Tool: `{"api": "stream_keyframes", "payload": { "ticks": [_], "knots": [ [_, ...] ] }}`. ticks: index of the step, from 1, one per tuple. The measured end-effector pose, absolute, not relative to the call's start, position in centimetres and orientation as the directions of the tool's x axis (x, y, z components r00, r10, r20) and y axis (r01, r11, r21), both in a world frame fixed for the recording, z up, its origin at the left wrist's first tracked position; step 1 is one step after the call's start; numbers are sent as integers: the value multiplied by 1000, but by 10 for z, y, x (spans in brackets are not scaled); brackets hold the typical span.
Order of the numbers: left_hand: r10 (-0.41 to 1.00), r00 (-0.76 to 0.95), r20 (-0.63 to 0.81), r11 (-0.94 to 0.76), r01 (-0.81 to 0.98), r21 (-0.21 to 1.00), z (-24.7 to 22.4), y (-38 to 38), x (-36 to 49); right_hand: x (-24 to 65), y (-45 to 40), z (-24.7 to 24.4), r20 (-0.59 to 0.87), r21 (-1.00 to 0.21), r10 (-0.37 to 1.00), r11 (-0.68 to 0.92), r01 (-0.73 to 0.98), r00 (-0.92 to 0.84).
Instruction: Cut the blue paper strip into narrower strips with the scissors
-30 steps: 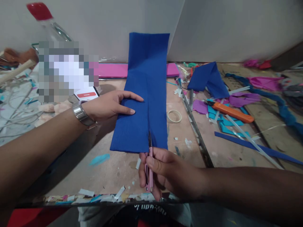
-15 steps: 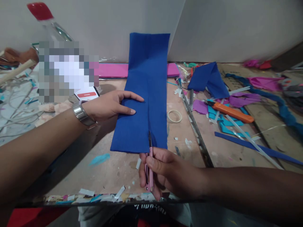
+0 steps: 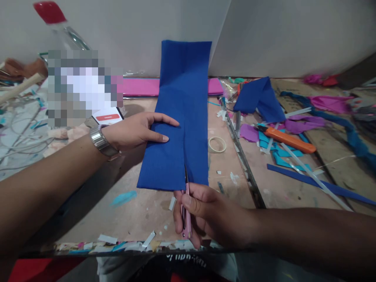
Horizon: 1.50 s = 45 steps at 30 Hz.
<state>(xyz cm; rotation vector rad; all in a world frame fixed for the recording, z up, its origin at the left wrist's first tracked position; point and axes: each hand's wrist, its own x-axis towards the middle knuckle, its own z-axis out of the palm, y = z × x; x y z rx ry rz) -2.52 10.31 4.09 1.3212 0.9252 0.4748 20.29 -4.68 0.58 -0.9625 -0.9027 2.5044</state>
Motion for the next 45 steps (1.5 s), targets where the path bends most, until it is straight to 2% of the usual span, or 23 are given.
{"api": "stream_keyframes", "payload": {
  "ticks": [16,45],
  "knots": [
    [753,591,-290,204,209,956,42,103,-25,202,-47,5,-373,-627,518,-752,-202,-770],
    [747,588,-311,232,208,950,44,100,-23,202,-48,6,-415,-625,521,-759,-182,-746]
  ]
}}
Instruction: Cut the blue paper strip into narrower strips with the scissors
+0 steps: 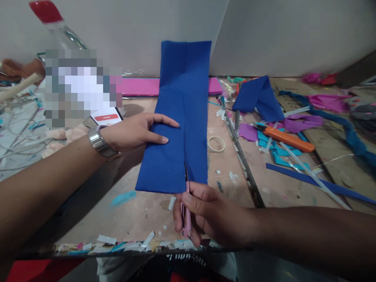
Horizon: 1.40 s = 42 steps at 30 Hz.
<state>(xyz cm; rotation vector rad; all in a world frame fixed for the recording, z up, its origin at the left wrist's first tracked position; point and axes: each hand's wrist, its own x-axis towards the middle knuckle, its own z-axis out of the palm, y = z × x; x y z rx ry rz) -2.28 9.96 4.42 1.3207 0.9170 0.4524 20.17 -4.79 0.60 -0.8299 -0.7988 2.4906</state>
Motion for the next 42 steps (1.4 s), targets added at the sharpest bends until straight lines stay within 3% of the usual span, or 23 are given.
{"api": "stream_keyframes", "payload": {
  "ticks": [42],
  "knots": [
    [733,620,-280,137,268,954,45,97,-23,202,-48,6,-369,-619,566,-741,-260,-737]
  ]
}}
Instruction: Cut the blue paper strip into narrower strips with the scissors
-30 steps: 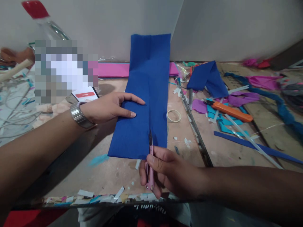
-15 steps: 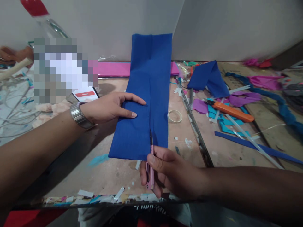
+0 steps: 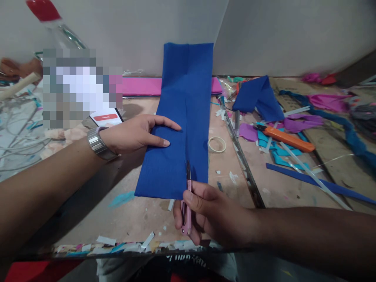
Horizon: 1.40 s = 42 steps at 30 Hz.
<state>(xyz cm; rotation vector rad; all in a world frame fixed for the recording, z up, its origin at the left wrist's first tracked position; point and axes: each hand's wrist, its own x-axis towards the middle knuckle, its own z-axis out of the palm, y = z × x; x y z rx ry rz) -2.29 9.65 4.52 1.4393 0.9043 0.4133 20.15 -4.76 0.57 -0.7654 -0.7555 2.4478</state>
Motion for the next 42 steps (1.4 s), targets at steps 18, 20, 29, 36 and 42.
{"api": "stream_keyframes", "payload": {
  "ticks": [18,20,29,36,42],
  "knots": [
    [712,650,-265,109,270,957,43,97,-24,201,-47,6,-356,-607,578,-740,-288,-735],
    [718,644,-264,127,252,959,44,97,-23,201,-48,6,-350,-616,578,-735,-284,-737],
    [735,626,-260,120,258,959,45,96,-22,202,-48,6,-367,-631,565,-735,-249,-739],
    [742,615,-267,144,242,959,43,97,-22,202,-48,6,-356,-628,551,-739,-243,-755],
    [745,602,-288,171,245,954,44,96,-21,203,-47,7,-381,-618,508,-761,-196,-772]
  ]
}}
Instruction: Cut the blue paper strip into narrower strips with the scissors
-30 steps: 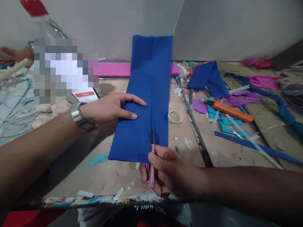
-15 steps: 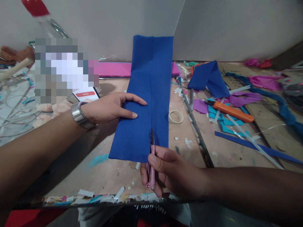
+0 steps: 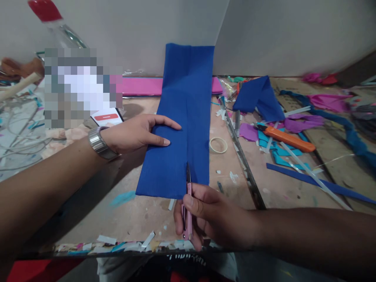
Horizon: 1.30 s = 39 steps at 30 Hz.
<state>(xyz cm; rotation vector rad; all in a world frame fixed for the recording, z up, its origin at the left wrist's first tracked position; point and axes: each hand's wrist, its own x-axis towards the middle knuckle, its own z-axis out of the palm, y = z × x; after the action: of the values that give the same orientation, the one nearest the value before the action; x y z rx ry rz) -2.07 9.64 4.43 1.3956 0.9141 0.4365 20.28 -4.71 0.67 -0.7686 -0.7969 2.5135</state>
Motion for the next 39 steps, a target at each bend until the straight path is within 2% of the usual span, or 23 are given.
{"api": "stream_keyframes", "payload": {
  "ticks": [11,19,39],
  "knots": [
    [741,602,-297,170,260,950,46,96,-21,203,-51,2,-378,-625,549,-745,-232,-745],
    [766,545,-341,277,199,940,49,93,-17,202,-52,0,-340,-636,572,-725,-265,-747],
    [750,582,-313,217,231,948,47,94,-18,202,-50,4,-369,-605,551,-754,-257,-749]
  ]
}}
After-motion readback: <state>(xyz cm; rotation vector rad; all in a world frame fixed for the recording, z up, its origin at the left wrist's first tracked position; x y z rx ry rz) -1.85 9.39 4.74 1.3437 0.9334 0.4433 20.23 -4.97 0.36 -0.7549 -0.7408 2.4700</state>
